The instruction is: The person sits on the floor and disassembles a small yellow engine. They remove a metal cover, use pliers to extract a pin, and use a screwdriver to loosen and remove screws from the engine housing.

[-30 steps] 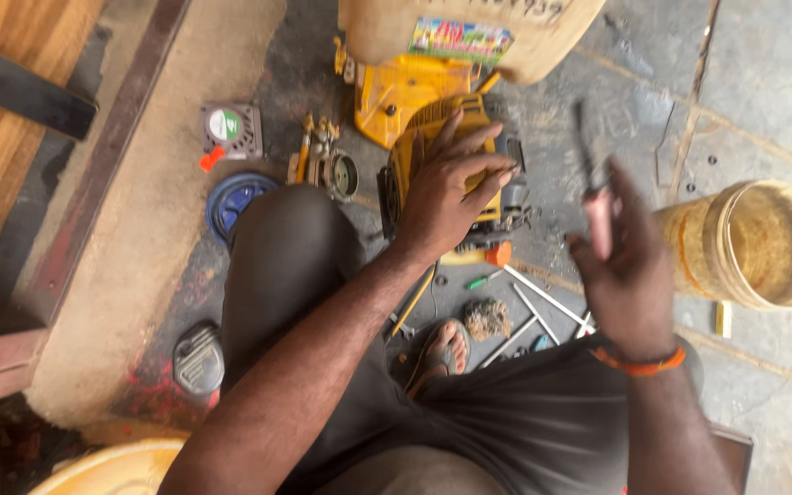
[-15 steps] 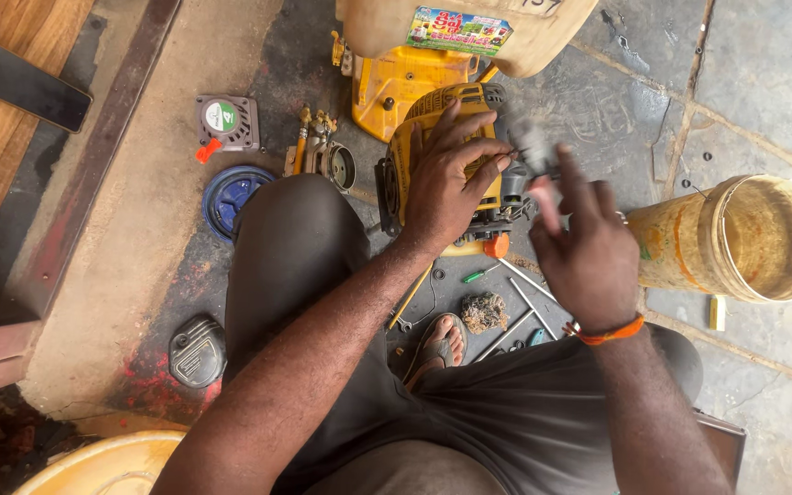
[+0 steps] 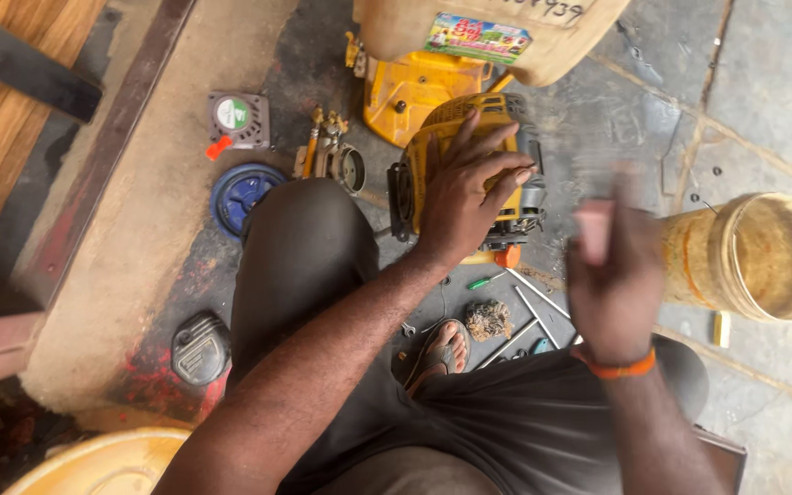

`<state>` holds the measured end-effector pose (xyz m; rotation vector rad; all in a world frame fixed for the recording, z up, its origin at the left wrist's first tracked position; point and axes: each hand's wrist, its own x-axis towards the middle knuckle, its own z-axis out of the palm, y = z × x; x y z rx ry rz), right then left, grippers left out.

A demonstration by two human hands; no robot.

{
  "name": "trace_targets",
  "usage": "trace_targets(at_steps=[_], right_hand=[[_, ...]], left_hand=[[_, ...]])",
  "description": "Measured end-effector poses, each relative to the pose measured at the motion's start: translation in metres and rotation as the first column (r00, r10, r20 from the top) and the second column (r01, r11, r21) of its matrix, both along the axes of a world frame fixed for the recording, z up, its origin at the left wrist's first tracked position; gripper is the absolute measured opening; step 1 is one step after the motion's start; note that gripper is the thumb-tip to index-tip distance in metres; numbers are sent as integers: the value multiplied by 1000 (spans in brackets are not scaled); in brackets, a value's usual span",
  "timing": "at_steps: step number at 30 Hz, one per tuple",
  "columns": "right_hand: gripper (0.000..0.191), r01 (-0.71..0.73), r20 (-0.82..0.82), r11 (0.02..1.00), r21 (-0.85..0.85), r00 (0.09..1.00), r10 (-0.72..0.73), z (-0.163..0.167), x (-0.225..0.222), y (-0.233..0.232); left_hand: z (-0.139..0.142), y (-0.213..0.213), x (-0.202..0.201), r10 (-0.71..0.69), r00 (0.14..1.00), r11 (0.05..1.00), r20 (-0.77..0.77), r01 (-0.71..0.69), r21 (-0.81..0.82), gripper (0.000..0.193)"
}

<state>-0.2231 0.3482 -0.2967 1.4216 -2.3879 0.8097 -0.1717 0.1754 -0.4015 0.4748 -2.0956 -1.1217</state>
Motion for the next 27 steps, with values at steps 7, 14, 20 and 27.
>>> trace_targets(at_steps=[7,14,20,27], right_hand=[[74,180,659,982,-56,746,-99,-7,-8,28],[44,711,993,701,-45,-44,109,-135,-78,60],[46,767,963,602,222,-267,-15,-278,-70,56],[49,122,414,571,812,570,-710,-333,-46,74]], left_hand=[[18,-10,9,-74,974,968,-212,122,219,14],[31,-30,52,-96,933,248,-346,359,900,20],[45,-29,73,-121,940,98,-318,330,939,22],[60,-23,86,-223,936,147,-273,310,939,21]])
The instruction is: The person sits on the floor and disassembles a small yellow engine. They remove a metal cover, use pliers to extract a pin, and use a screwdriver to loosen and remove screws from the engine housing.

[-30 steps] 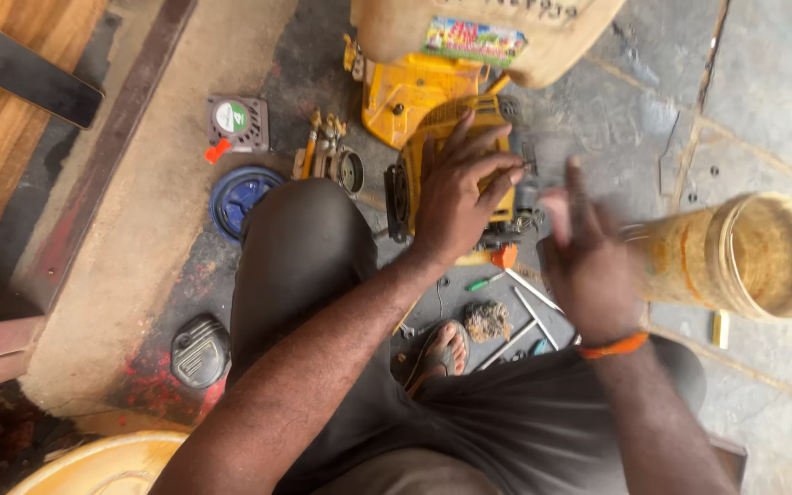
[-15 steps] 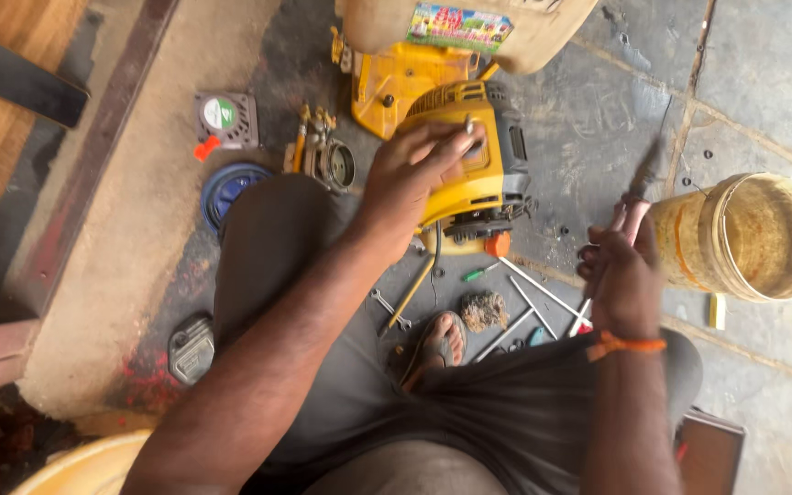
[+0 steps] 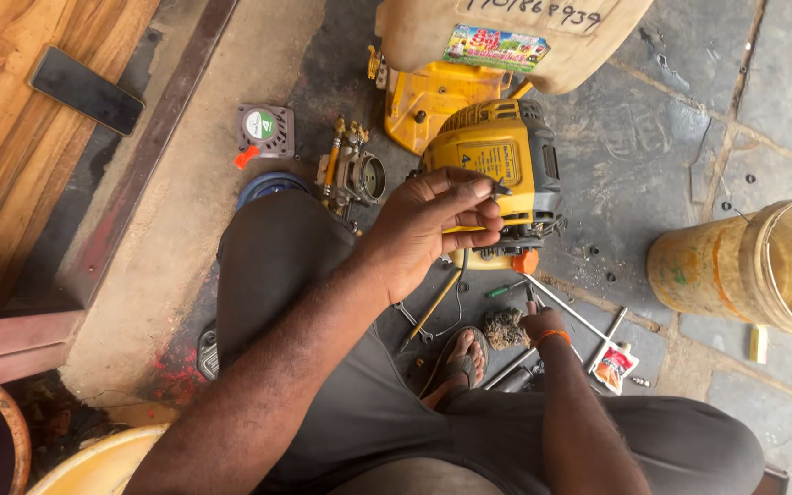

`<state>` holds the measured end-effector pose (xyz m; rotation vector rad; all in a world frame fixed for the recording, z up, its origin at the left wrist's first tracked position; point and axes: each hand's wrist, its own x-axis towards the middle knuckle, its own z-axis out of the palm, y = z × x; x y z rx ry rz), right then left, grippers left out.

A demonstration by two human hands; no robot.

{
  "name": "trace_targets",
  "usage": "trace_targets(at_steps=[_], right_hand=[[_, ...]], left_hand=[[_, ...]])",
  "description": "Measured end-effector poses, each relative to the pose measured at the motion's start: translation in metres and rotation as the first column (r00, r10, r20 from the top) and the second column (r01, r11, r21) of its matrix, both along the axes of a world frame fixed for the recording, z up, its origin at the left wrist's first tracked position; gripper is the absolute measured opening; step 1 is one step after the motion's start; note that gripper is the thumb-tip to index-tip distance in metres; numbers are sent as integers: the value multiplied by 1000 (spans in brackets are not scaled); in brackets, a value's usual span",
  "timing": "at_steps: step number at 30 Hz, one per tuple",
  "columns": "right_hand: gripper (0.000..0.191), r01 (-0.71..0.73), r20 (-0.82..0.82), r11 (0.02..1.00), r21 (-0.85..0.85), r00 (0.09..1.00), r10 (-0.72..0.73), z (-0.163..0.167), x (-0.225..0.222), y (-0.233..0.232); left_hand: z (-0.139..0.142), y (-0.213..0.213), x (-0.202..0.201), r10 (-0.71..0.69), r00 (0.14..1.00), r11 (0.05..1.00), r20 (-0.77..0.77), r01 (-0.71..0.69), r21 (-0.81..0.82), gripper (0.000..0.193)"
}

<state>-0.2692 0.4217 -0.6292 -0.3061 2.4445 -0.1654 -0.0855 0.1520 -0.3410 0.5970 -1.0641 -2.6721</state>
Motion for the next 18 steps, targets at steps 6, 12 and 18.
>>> trace_targets(at_steps=[6,12,18], right_hand=[[39,-303,-574,953,9,779,253,46,-31,-2],[26,125,94,209,-970,984,-153,229,40,-31],[30,209,227,164,-964,969,99,313,111,-44]], left_hand=[[3,8,3,52,999,984,5,-50,-172,19],[15,27,16,30,999,707,-17,-33,-707,25],[39,53,29,-47,997,453,-57,-29,-891,18]])
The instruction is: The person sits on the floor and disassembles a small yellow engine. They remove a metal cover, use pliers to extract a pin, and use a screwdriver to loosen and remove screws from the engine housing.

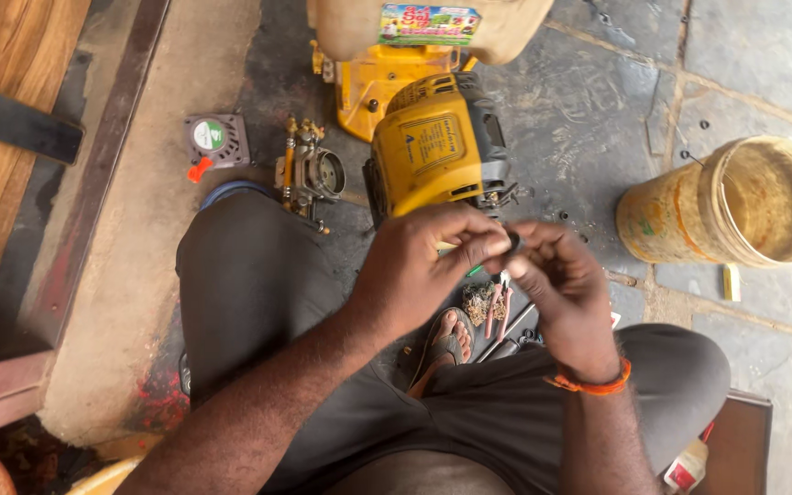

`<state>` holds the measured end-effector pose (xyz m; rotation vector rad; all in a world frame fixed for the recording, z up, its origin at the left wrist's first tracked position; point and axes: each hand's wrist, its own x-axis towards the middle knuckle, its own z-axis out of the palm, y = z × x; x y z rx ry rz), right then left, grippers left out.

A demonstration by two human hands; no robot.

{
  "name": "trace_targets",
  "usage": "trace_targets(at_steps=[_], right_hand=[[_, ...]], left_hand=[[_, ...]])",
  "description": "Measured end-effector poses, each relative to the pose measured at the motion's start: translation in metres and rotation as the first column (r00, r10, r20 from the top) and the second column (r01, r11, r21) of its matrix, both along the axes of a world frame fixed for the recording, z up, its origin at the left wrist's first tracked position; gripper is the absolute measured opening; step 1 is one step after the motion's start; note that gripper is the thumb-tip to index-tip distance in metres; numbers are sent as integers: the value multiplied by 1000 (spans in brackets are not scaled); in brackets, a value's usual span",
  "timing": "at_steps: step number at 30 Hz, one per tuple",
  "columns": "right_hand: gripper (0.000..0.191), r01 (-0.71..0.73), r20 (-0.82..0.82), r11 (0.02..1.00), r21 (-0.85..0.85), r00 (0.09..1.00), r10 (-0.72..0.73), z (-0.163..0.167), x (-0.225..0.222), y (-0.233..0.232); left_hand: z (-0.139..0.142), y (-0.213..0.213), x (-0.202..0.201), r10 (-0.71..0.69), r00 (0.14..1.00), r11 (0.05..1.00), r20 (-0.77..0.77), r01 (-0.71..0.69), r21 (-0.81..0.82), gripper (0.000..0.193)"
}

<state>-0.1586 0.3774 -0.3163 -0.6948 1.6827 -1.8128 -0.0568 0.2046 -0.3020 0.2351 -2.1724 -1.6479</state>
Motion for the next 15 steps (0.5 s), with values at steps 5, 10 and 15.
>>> trace_targets(at_steps=[5,10,15], right_hand=[[20,99,-159,995,-19,982,-100,0,19,31],[19,149,-259,989,7,955,-142,-6,36,71],[19,54,-196,993,109,980,-32,-9,51,95]], left_hand=[[16,18,15,-47,991,974,-129,17,-228,17],[22,42,34,-84,977,936,-196,10,-353,19],[18,60,61,-148,972,910,-183,62,-409,28]])
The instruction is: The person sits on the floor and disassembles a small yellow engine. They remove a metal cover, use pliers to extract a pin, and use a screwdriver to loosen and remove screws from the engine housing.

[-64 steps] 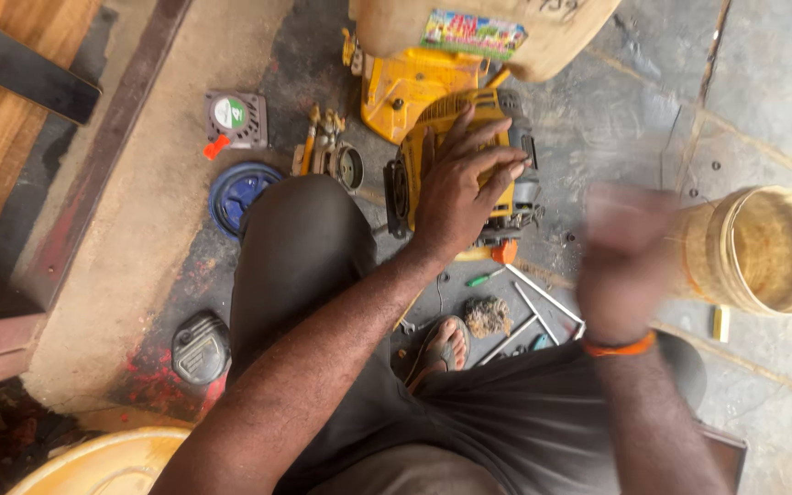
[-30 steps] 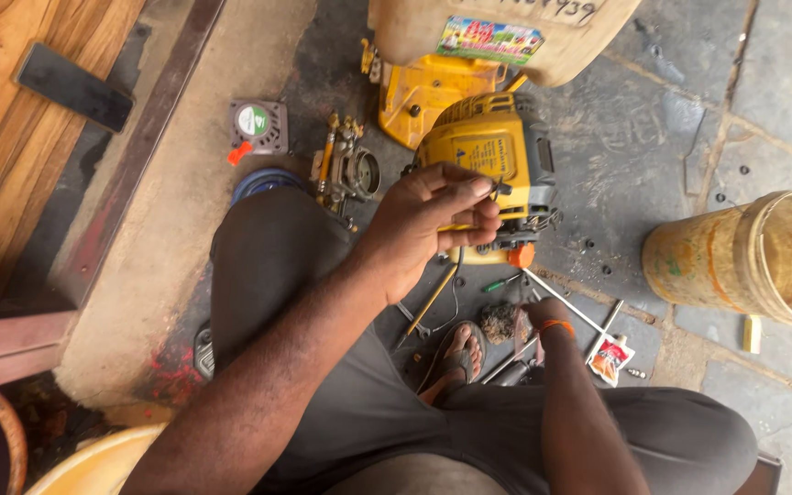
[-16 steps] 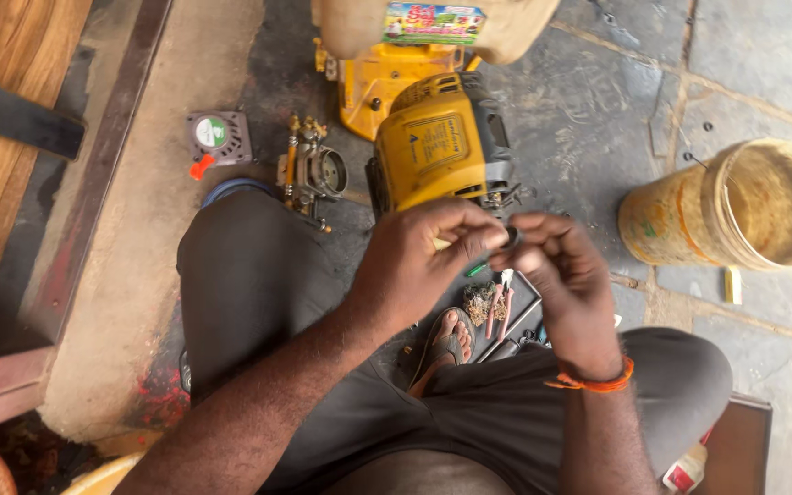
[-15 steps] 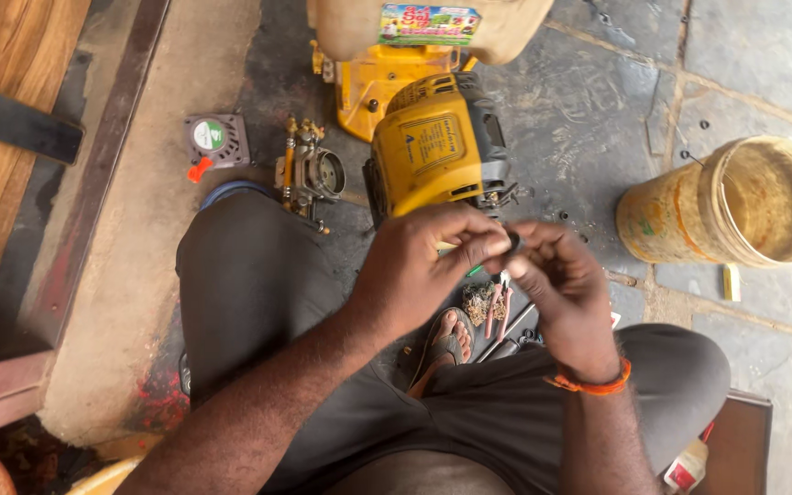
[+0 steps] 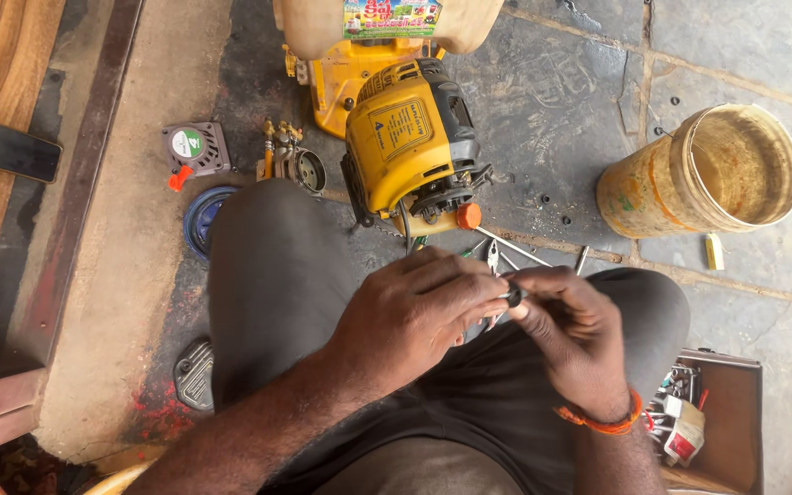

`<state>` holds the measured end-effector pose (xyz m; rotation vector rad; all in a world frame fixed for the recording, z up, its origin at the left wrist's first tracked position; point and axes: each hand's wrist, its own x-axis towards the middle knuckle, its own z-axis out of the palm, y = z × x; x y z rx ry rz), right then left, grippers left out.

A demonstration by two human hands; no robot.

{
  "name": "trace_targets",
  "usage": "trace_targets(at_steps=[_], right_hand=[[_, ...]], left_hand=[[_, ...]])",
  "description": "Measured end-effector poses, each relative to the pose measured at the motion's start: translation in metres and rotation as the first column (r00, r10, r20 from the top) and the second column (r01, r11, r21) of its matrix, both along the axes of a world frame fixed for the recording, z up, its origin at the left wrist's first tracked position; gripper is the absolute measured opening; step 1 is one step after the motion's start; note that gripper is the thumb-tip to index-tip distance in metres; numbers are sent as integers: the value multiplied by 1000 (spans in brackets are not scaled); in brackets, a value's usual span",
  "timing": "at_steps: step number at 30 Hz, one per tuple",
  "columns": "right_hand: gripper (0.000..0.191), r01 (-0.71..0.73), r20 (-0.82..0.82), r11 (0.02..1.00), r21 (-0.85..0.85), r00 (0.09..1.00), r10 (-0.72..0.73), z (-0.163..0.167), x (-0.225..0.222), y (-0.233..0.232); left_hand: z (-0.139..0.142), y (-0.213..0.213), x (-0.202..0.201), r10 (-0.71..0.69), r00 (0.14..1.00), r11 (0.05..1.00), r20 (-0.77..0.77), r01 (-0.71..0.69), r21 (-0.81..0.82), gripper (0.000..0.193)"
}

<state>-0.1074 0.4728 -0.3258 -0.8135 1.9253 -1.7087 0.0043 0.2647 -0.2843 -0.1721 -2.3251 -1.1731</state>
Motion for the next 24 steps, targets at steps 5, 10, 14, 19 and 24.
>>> trace_targets(at_steps=[5,10,14,19,24], right_hand=[[15,-128,523,941,-313,804,283,-11,23,7],[16,-20,836,904,-427,374,402,-13,47,14],[14,-3,828,970,-245,520,211,-12,67,42],[22,439,-285,889,-135,842,-459,-5,51,125],[42,764,179,643,-47,640,-747,-32,-11,140]], left_hand=[[-12,10,22,-67,998,998,10,67,12,21],[-25,24,40,-140,986,984,96,127,126,11],[-31,38,59,-171,952,933,253,74,352,11],[-35,29,77,-325,901,570,287,-55,819,21],[-28,9,100,-261,930,552,258,-76,831,23]])
